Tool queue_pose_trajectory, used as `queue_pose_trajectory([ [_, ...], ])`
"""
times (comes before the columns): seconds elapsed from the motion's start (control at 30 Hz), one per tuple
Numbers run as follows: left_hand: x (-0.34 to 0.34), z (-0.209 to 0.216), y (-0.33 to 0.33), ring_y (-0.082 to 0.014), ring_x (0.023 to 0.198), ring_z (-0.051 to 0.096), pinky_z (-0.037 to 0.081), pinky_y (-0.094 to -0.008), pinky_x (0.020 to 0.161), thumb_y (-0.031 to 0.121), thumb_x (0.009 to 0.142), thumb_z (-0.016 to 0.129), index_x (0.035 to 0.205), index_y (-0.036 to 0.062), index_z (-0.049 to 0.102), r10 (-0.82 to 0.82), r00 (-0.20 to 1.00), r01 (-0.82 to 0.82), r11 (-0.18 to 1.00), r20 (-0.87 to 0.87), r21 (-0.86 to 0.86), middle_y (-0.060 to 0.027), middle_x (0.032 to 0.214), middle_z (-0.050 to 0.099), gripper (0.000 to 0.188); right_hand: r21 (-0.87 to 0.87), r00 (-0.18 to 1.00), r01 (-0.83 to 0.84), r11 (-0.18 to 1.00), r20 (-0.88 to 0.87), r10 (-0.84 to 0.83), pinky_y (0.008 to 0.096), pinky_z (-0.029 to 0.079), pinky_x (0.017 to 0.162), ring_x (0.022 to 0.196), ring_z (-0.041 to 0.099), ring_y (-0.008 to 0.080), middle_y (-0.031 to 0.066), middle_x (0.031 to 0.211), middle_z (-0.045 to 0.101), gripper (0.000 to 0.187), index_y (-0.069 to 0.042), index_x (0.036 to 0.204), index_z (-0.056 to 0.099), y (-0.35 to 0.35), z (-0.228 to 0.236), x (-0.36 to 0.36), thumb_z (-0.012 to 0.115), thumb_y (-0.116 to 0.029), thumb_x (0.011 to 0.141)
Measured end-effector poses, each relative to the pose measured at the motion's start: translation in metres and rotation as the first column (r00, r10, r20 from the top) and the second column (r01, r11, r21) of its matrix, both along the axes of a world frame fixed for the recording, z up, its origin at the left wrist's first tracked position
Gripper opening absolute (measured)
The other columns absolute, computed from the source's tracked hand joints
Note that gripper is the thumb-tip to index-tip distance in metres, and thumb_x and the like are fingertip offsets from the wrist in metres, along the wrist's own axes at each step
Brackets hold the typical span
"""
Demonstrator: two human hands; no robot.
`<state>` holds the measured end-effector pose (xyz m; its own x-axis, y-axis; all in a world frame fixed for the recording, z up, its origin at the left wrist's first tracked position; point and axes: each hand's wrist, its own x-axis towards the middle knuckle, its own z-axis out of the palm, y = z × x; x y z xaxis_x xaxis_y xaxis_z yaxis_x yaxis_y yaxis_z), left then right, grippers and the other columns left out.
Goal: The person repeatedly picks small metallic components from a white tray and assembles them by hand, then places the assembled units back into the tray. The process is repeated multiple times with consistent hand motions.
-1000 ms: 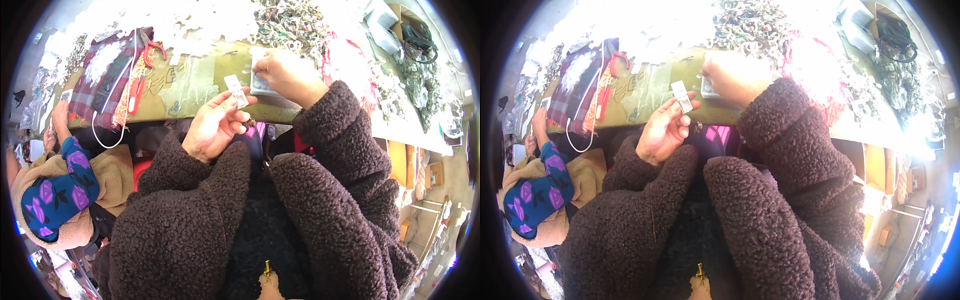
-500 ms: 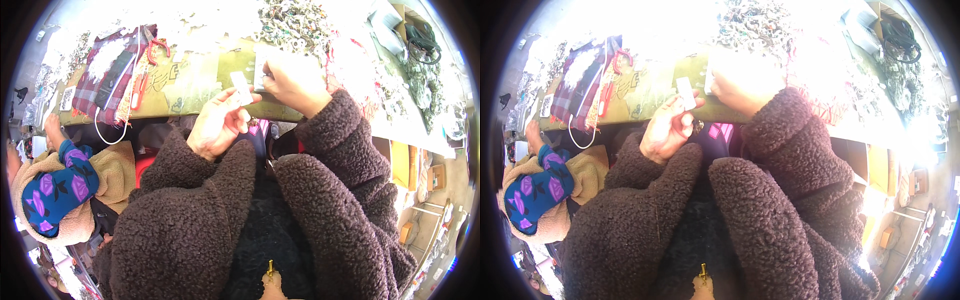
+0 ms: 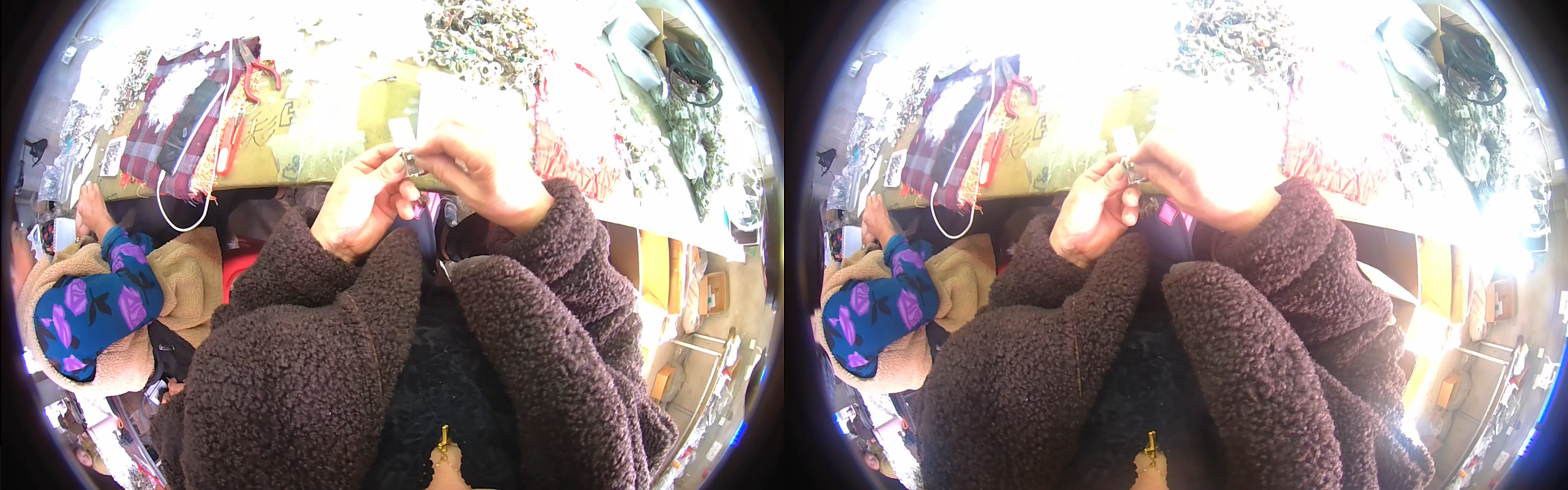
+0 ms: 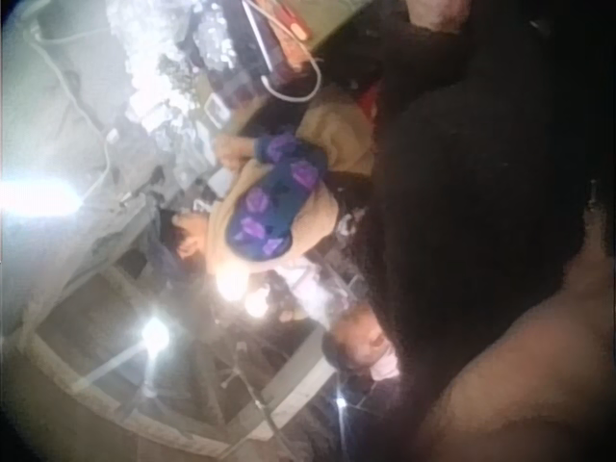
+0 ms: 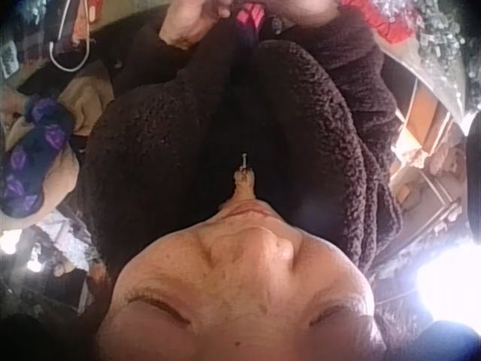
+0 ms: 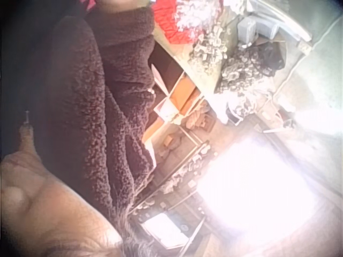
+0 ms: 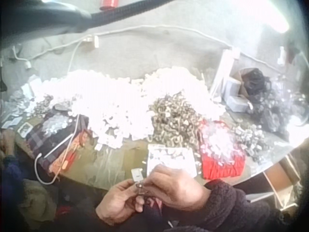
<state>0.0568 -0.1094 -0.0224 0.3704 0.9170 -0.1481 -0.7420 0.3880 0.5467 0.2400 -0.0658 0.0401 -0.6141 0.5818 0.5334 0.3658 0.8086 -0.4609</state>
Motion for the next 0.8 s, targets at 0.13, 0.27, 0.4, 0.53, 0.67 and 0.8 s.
queue_pose_trajectory([
  [0.13, -0.001, 0.001, 0.000, -0.0163, 0.067, 0.065, 0.055, -0.0278, 0.056, 0.010, 0.095, 0.057, 0.115, -0.0008, 0.057, -0.026, 1.000, 0.026, 1.000, -0.006, -0.005, -0.0076, 0.086, 0.064, 0.023, -0.230, 0.998, 0.047, 0.972, 0.044, -0.038, 0.0241, 0.046, 0.061, 0.068, 0.057, 0.0094, 0.0023, 0.079, 0.062, 0.016, -0.005, 0.099, 0.065, -0.001, -0.001, 0.006, 0.069, -0.009, 0.085],
  [0.27, -0.001, -0.002, -0.001, -0.0170, 0.069, 0.065, 0.056, -0.0287, 0.057, 0.010, 0.095, 0.057, 0.114, -0.0007, 0.056, -0.037, 0.999, 0.037, 0.999, -0.009, -0.025, -0.0082, 0.085, 0.064, 0.022, -0.564, 1.000, -0.029, 0.825, -0.025, 0.018, 0.0221, 0.046, 0.064, 0.070, 0.056, 0.0070, 0.0000, 0.082, 0.063, 0.016, -0.003, 0.102, 0.063, -0.005, -0.003, 0.007, 0.067, -0.010, 0.088],
  [0.4, 0.000, -0.004, -0.003, -0.0169, 0.066, 0.065, 0.056, -0.0289, 0.057, 0.009, 0.094, 0.058, 0.113, -0.0012, 0.057, -0.065, 0.997, 0.064, 0.998, -0.031, -0.021, -0.0096, 0.084, 0.065, 0.022, -0.822, 0.982, -0.118, 0.557, -0.179, -0.057, 0.0218, 0.047, 0.066, 0.073, 0.057, 0.0084, 0.0009, 0.081, 0.062, 0.014, -0.002, 0.097, 0.061, -0.005, -0.005, 0.004, 0.067, -0.010, 0.088],
  [0.53, -0.001, -0.001, -0.006, -0.0165, 0.063, 0.065, 0.056, -0.0288, 0.056, 0.009, 0.093, 0.058, 0.111, -0.0020, 0.058, -0.064, 0.992, 0.071, 0.995, -0.104, 0.069, -0.0115, 0.085, 0.066, 0.021, -0.806, 0.999, 0.015, 0.592, -0.010, -0.038, 0.0210, 0.044, 0.063, 0.071, 0.054, 0.0082, 0.0016, 0.080, 0.061, 0.017, -0.002, 0.088, 0.059, 0.001, 0.002, 0.007, 0.072, -0.013, 0.085],
  [0.67, -0.005, 0.004, -0.005, -0.0150, 0.062, 0.064, 0.056, -0.0284, 0.055, 0.009, 0.093, 0.059, 0.112, -0.0026, 0.058, -0.102, 0.989, 0.117, 0.983, -0.107, 0.143, -0.0130, 0.088, 0.066, 0.022, -0.864, 0.998, -0.002, 0.503, -0.035, -0.057, 0.0193, 0.039, 0.060, 0.068, 0.050, 0.0069, 0.0013, 0.078, 0.060, 0.019, -0.003, 0.085, 0.059, 0.010, 0.012, 0.009, 0.073, -0.017, 0.084],
  [0.8, -0.012, 0.008, 0.003, -0.0137, 0.061, 0.063, 0.056, -0.0280, 0.054, 0.011, 0.093, 0.060, 0.117, -0.0033, 0.057, -0.071, 0.997, 0.071, 0.997, 0.013, 0.028, -0.0150, 0.096, 0.066, 0.028, -0.350, 0.957, 0.242, 0.905, -0.070, -0.282, 0.0264, 0.046, 0.062, 0.068, 0.056, 0.0111, 0.0014, 0.079, 0.062, 0.016, -0.001, 0.095, 0.064, 0.040, 0.003, -0.006, 0.066, -0.015, 0.088],
])
